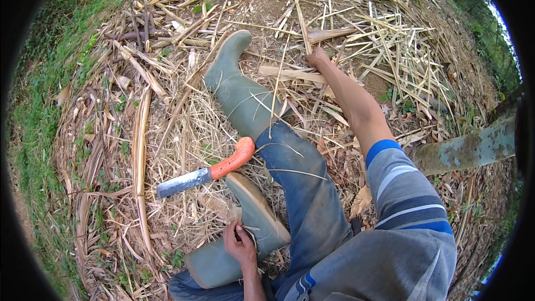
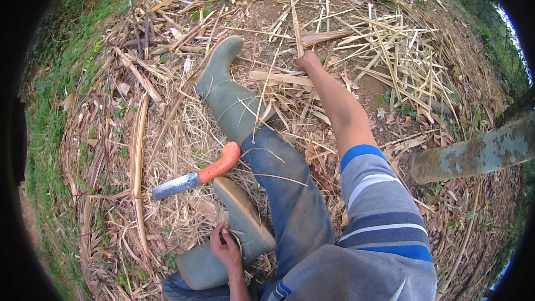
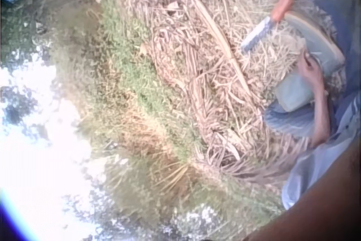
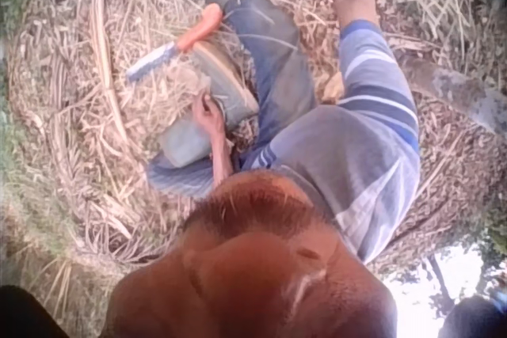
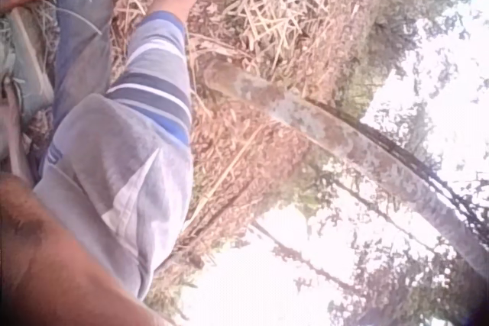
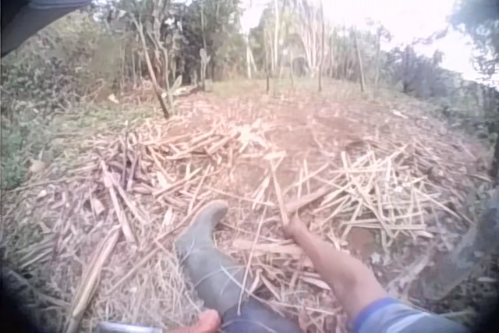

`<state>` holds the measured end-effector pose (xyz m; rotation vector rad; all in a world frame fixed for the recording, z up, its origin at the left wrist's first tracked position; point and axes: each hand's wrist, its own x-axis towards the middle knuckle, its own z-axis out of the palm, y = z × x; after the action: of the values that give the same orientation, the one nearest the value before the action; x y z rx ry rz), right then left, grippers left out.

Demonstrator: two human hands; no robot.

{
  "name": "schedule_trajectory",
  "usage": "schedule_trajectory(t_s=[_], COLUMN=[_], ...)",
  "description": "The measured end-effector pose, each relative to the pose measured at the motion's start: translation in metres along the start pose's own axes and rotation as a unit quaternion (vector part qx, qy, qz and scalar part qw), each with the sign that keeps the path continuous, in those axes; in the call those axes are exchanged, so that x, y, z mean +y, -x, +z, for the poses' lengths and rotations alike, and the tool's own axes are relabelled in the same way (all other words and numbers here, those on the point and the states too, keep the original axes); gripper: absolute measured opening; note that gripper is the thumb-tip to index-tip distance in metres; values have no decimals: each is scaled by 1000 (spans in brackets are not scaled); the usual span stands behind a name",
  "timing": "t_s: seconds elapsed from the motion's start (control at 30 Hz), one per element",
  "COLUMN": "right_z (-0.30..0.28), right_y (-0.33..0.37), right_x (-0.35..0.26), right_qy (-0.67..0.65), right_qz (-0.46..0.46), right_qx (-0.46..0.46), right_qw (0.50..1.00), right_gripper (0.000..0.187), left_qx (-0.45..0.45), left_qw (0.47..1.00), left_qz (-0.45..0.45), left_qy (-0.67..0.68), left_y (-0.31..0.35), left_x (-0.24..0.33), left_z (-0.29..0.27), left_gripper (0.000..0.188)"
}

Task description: The person sits on the ground and uses a machete to shave thin strips from a bamboo stick. They hold the stick against their leg and repeatedly scrape the blade along its length to remove the outer layer.

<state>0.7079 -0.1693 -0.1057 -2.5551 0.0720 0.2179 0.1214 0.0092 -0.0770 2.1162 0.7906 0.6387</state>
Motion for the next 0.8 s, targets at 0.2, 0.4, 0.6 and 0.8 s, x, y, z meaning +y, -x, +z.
schedule_trajectory(t_s=[0.2,0.4,0.6,0.8], right_z=[-9,-34,-47,-107], right_y=[21,56,36,70], right_x=[-4,7,25,-16], right_qy=[-440,-534,-601,-717], right_qz=[-45,-75,-105,-106], right_qx=[-128,-170,-29,-102], right_qw=[887,825,791,681], right_gripper=[34,28,28,30], left_qx=[10,0,-6,4], left_qw=[1000,1000,998,998], left_qz=[-3,-15,-25,-32], left_qy=[11,22,55,62], left_y=[-1,-2,2,4], left_x=[-5,-3,-10,-14], left_z=[1,-1,4,6], left_gripper=[17,17,17,17])
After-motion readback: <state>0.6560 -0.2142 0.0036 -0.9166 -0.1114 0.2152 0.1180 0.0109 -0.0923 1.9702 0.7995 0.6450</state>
